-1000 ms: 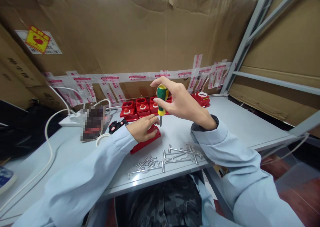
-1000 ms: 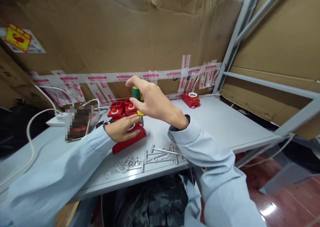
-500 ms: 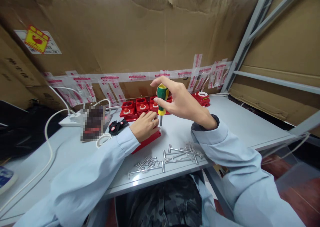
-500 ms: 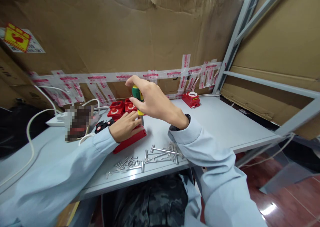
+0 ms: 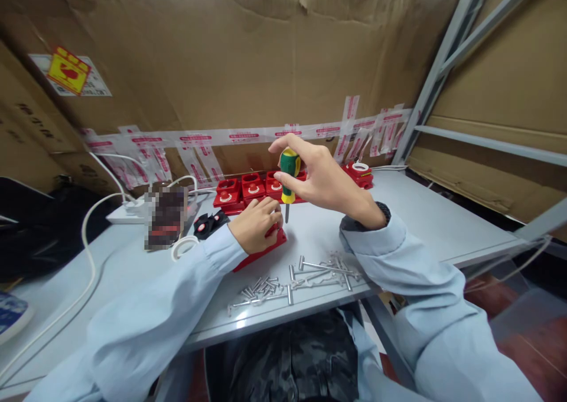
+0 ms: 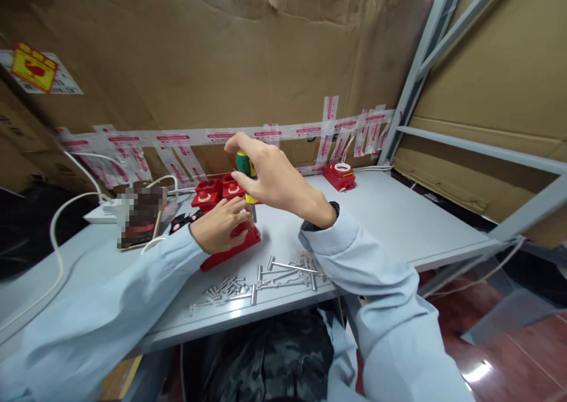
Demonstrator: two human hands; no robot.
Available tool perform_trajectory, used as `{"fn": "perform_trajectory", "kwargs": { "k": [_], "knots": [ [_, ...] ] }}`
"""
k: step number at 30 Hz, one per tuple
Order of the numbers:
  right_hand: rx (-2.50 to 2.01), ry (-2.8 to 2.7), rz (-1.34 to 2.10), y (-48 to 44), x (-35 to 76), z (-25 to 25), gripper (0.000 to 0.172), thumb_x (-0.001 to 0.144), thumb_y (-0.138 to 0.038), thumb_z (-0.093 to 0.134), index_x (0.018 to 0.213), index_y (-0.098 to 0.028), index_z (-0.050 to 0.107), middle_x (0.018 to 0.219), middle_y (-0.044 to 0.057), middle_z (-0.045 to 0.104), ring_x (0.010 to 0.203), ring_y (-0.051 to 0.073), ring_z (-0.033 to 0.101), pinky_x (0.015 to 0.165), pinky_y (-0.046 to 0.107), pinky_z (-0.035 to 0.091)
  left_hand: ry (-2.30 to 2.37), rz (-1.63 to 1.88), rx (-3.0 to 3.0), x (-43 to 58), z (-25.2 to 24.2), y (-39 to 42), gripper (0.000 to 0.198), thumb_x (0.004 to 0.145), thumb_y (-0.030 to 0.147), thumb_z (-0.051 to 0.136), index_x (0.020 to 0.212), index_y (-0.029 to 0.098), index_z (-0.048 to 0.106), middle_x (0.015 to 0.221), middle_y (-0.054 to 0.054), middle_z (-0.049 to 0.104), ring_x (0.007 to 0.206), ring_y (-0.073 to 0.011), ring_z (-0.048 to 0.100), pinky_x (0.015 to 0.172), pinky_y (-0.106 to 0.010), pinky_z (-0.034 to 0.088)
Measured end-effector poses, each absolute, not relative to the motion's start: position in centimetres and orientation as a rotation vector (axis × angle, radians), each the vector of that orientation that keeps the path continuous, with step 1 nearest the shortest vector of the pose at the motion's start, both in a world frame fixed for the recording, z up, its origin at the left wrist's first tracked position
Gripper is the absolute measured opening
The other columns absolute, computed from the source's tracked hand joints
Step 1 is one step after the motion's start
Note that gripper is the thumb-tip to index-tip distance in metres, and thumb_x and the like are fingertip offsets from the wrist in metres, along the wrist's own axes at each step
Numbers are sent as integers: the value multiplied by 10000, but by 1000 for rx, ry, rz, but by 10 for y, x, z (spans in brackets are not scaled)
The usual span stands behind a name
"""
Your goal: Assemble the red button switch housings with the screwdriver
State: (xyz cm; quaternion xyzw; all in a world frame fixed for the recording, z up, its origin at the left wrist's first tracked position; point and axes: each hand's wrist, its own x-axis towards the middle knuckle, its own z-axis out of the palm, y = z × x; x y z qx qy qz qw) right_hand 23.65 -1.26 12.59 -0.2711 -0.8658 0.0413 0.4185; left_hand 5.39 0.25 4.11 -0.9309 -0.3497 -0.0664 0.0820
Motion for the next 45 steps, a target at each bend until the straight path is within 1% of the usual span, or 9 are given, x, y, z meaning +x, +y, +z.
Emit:
{"fn": "perform_trajectory", "kwargs": {
  "k": [8, 13, 20, 22, 26, 28, 32, 37, 45],
  "knots": [
    [-685, -2173, 107, -12, 237, 126, 295, 795, -129, 525, 1090, -130, 537, 979, 68, 641, 743, 122, 544, 754, 301, 431, -1064, -48, -2562, 60, 33, 5, 209, 898, 275, 474, 907, 117, 610, 1047, -162, 583, 977, -304, 514, 807, -425, 426],
    [-678, -2166, 95, -11, 237, 125, 281, 797, -142, 528, 1078, -139, 536, 956, 63, 642, 752, 129, 548, 761, 309, 440, -1104, 36, -2582, 62, 28, 8, 255, 948, 268, 394, 929, 92, 577, 972, -154, 589, 852, -272, 557, 749, -401, 427],
    [-675, -2170, 91, -10, 238, 126, 281, 801, -141, 537, 1082, -130, 537, 930, 56, 637, 753, 130, 549, 753, 304, 435, -1085, -120, -2827, 57, 28, 12, 155, 941, 236, 441, 892, 126, 538, 941, -120, 604, 893, -238, 591, 856, -381, 459],
    [-685, -2177, 92, -10, 238, 125, 289, 799, -127, 536, 1088, -126, 539, 937, 57, 636, 748, 128, 549, 745, 296, 428, -1066, -182, -2883, 54, 29, 11, 182, 929, 297, 487, 983, 129, 532, 1028, -130, 594, 955, -248, 587, 849, -390, 472],
    [-702, -2200, 98, -9, 237, 124, 277, 807, -132, 534, 1083, -138, 549, 967, 61, 642, 782, 138, 560, 743, 293, 423, -1164, -240, -2757, 43, 33, 13, 589, 783, 486, 645, 1217, 132, 461, 1182, -189, 532, 1069, -365, 534, 801, -508, 476],
    [-705, -2215, 98, -9, 236, 122, 254, 811, -139, 538, 1064, -139, 560, 992, 64, 646, 812, 145, 564, 756, 298, 423, -1248, -213, -2784, 35, 31, 19, 668, 725, 481, 686, 1248, 146, 438, 1200, -184, 533, 1061, -361, 547, 819, -515, 477],
    [-700, -2258, 111, -6, 232, 117, 233, 820, -158, 546, 1050, -132, 573, 1008, 70, 650, 850, 159, 568, 784, 312, 423, -1201, -194, -3073, 23, 19, 32, 616, 719, 404, 686, 1226, 166, 431, 1172, -141, 572, 1061, -288, 589, 885, -402, 489],
    [-710, -2278, 102, -3, 228, 112, 238, 824, -172, 552, 1057, -129, 573, 996, 80, 647, 857, 166, 561, 785, 314, 420, -1154, -361, -3054, 18, 3, 37, 603, 695, 375, 706, 1209, 199, 445, 1155, -108, 562, 1039, -278, 599, 860, -381, 500],
    [-700, -2190, 42, 0, 224, 110, 219, 807, -106, 488, 1014, -126, 556, 931, 64, 602, 761, 136, 510, 719, 292, 402, -1260, -278, -3011, 23, 2, 36, 579, 654, 395, 723, 1140, 202, 474, 1105, -84, 529, 961, -261, 621, 788, -340, 511]
  ]
}}
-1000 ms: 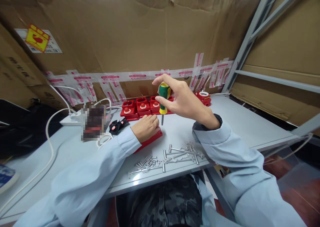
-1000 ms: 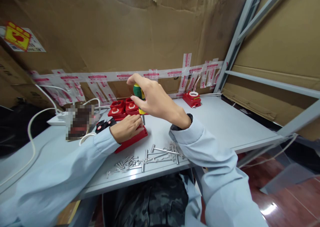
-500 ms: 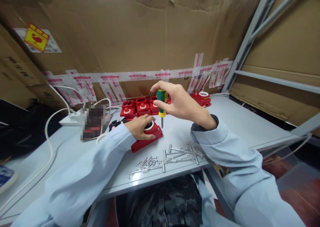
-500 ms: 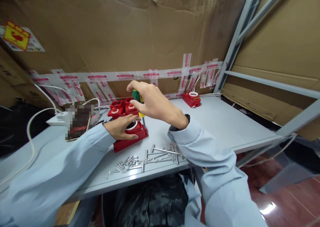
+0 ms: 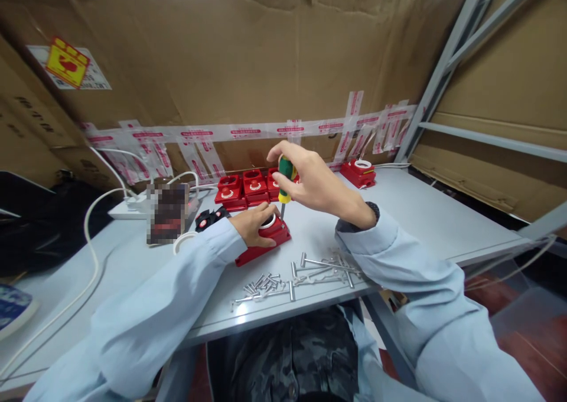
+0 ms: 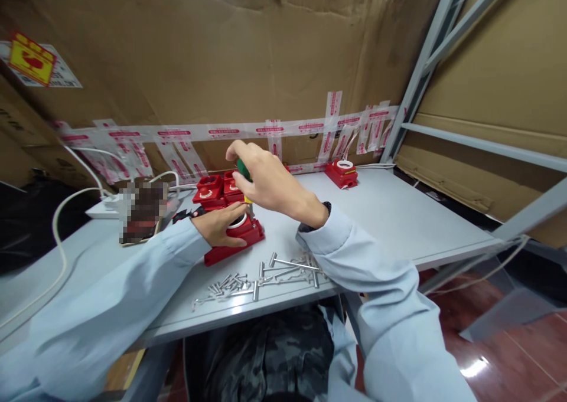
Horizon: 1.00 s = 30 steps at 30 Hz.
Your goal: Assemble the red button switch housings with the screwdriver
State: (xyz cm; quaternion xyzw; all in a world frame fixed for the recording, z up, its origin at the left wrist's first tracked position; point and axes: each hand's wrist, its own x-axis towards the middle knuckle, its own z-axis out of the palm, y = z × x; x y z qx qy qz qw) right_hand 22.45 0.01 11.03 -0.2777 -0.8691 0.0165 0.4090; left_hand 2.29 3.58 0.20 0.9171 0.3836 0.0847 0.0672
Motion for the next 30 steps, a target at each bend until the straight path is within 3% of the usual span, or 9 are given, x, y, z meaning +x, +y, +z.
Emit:
{"fn": "perform_trajectory", "kwargs": {
  "k": [5, 9, 16, 30],
  "knots": [
    [-761, -2132, 53, 5, 225, 102, 148, 727, -80, 494, 781, -146, 614, 749, 10, 559, 662, 110, 470, 651, 259, 365, 1158, 259, 2765, 24, 1, 36, 565, 654, 389, 699, 1132, 208, 458, 1086, -71, 519, 932, -253, 623, 744, -330, 512],
    [-914, -2457, 345, 8, 230, 82, 160, 754, -280, 637, 791, -134, 691, 635, -9, 583, 586, 91, 486, 611, 239, 347, 1230, 175, 2743, 26, 5, 33, 627, 657, 432, 684, 1174, 186, 429, 1109, -90, 513, 997, -291, 605, 787, -350, 495],
    [-1109, -2623, 380, 9, 228, 59, 246, 785, -384, 670, 792, -143, 721, 656, 21, 642, 573, 86, 493, 599, 227, 335, 1252, 64, 2701, 28, 15, 29, 583, 682, 468, 651, 1135, 177, 426, 1089, -96, 488, 954, -284, 604, 798, -365, 482],
    [-1072, -2638, 403, 10, 225, 49, 133, 774, -160, 610, 848, -136, 719, 657, 22, 657, 551, 85, 473, 600, 228, 332, 1193, 102, 2717, 24, 15, 29, 573, 697, 476, 660, 1142, 207, 420, 1079, -66, 486, 948, -263, 593, 804, -338, 474]
  ]
}}
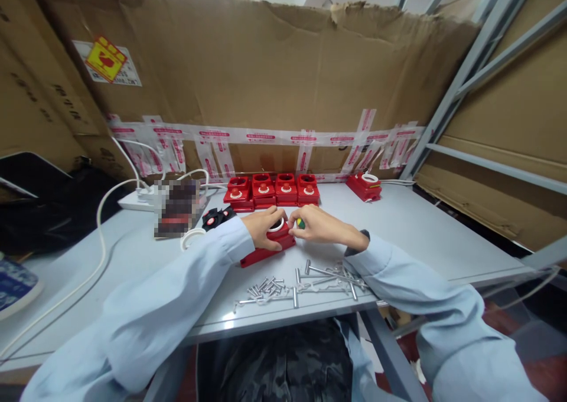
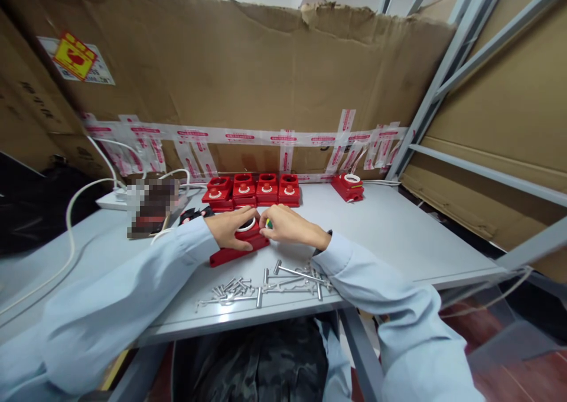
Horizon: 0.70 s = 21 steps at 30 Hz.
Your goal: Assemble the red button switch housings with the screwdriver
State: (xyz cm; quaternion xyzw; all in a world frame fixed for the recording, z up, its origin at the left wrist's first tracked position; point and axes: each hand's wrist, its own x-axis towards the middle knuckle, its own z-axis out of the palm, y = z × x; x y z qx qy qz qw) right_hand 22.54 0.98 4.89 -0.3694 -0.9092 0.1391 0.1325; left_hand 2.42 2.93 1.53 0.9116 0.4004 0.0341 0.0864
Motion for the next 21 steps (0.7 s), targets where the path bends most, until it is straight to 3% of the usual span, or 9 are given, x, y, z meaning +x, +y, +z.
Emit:
{"fn": "perform_trajectory", "kwargs": {
  "k": [6, 10, 16, 21],
  "knots": [
    [-1142, -2590, 392, 12, 227, 47, 183, 762, -306, 689, 818, -135, 720, 697, 49, 678, 614, 113, 531, 612, 238, 346, 1177, 111, 2697, 24, 15, 30, 564, 694, 469, 660, 1130, 202, 421, 1104, -75, 487, 960, -269, 595, 818, -355, 477],
    [-1084, -2624, 396, 11, 226, 46, 120, 796, -228, 634, 810, -145, 719, 720, 47, 689, 604, 101, 524, 614, 235, 342, 1175, 120, 2683, 24, 13, 31, 557, 690, 454, 667, 1129, 209, 427, 1131, -74, 492, 978, -263, 598, 851, -353, 471],
    [-1083, -2491, 361, 5, 227, 56, 168, 753, -156, 572, 856, -121, 700, 640, 12, 635, 555, 81, 480, 591, 218, 347, 1209, 120, 2718, 24, 15, 30, 605, 688, 475, 666, 1172, 199, 428, 1089, -71, 499, 975, -271, 593, 832, -345, 475],
    [-864, -2635, 648, -11, 224, 55, 122, 730, -166, 589, 769, -135, 700, 682, 9, 672, 580, 78, 526, 605, 207, 379, 1153, 193, 2679, 23, 12, 31, 586, 662, 431, 697, 1142, 211, 444, 1095, -66, 508, 945, -262, 608, 808, -343, 482]
  ]
}}
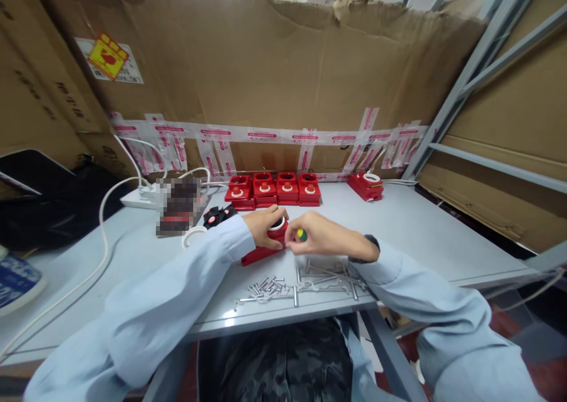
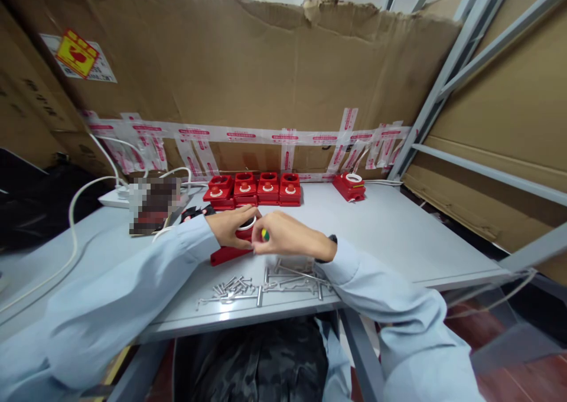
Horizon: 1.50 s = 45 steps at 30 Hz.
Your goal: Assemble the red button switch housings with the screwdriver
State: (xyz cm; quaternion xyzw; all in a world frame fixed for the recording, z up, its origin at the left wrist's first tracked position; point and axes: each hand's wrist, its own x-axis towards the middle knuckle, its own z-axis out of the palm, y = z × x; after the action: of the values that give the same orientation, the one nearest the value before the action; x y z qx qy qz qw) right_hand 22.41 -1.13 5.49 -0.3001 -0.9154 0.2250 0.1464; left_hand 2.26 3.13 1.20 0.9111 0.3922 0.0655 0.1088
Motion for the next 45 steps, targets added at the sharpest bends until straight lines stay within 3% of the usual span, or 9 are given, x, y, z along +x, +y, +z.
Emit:
{"fn": "perform_trajectory", "kwargs": {
  "k": [5, 11, 15, 18, 21, 31, 39, 45],
  "knots": [
    [-845, -2805, 703, -30, 212, 36, 155, 770, -212, 584, 807, -141, 716, 717, 30, 694, 625, 98, 571, 653, 217, 404, 1155, 258, 2661, 22, 9, 31, 551, 661, 375, 698, 1129, 224, 449, 1108, -53, 518, 942, -237, 610, 768, -308, 478],
    [-805, -2641, 695, -34, 212, 41, 172, 819, -300, 610, 830, -147, 687, 680, 9, 652, 591, 93, 533, 602, 228, 398, 1076, 254, 2642, 22, 11, 33, 610, 644, 396, 697, 1157, 183, 444, 1136, -100, 533, 987, -277, 603, 809, -358, 494],
    [-694, -1981, 574, -21, 220, 66, 133, 835, -283, 599, 787, -166, 640, 736, -1, 641, 641, 86, 552, 603, 222, 437, 987, 317, 2568, 21, 10, 37, 816, 573, 375, 763, 1266, 147, 398, 1160, -130, 569, 1077, -313, 577, 937, -400, 456],
    [-590, -1542, 529, -2, 222, 83, 191, 853, -363, 591, 808, -179, 622, 631, -35, 553, 480, 56, 467, 452, 209, 376, 912, 334, 2512, 23, 10, 39, 1058, 530, 390, 807, 1403, 168, 252, 1187, -123, 579, 1075, -302, 585, 955, -412, 443],
    [-509, -1361, 628, 18, 218, 88, 236, 877, -412, 551, 853, -187, 616, 532, -79, 418, 373, 41, 379, 364, 207, 309, 887, 361, 2467, 25, 8, 40, 1152, 481, 407, 834, 1424, 177, 212, 1149, -108, 593, 1019, -288, 602, 932, -415, 452],
    [-484, -1284, 695, 42, 193, 72, 298, 888, -479, 501, 919, -197, 591, 545, -90, 377, 393, 32, 380, 378, 182, 325, 906, 350, 2439, 27, 8, 37, 1105, 504, 399, 820, 1414, 196, 228, 1183, -124, 565, 1095, -312, 567, 986, -454, 408],
    [-537, -1300, 657, 44, 188, 66, 352, 894, -533, 455, 948, -205, 571, 547, -88, 367, 412, 40, 382, 398, 179, 330, 925, 364, 2442, 27, 7, 38, 1086, 495, 390, 824, 1399, 187, 257, 1228, -129, 571, 1144, -312, 561, 1002, -418, 408],
    [-603, -1347, 536, 43, 189, 65, 344, 912, -504, 438, 969, -205, 599, 603, -58, 444, 485, 56, 440, 474, 191, 383, 900, 339, 2442, 27, 10, 37, 1079, 512, 409, 813, 1407, 189, 253, 1232, -124, 572, 1137, -311, 563, 998, -428, 410]
  ]
}}
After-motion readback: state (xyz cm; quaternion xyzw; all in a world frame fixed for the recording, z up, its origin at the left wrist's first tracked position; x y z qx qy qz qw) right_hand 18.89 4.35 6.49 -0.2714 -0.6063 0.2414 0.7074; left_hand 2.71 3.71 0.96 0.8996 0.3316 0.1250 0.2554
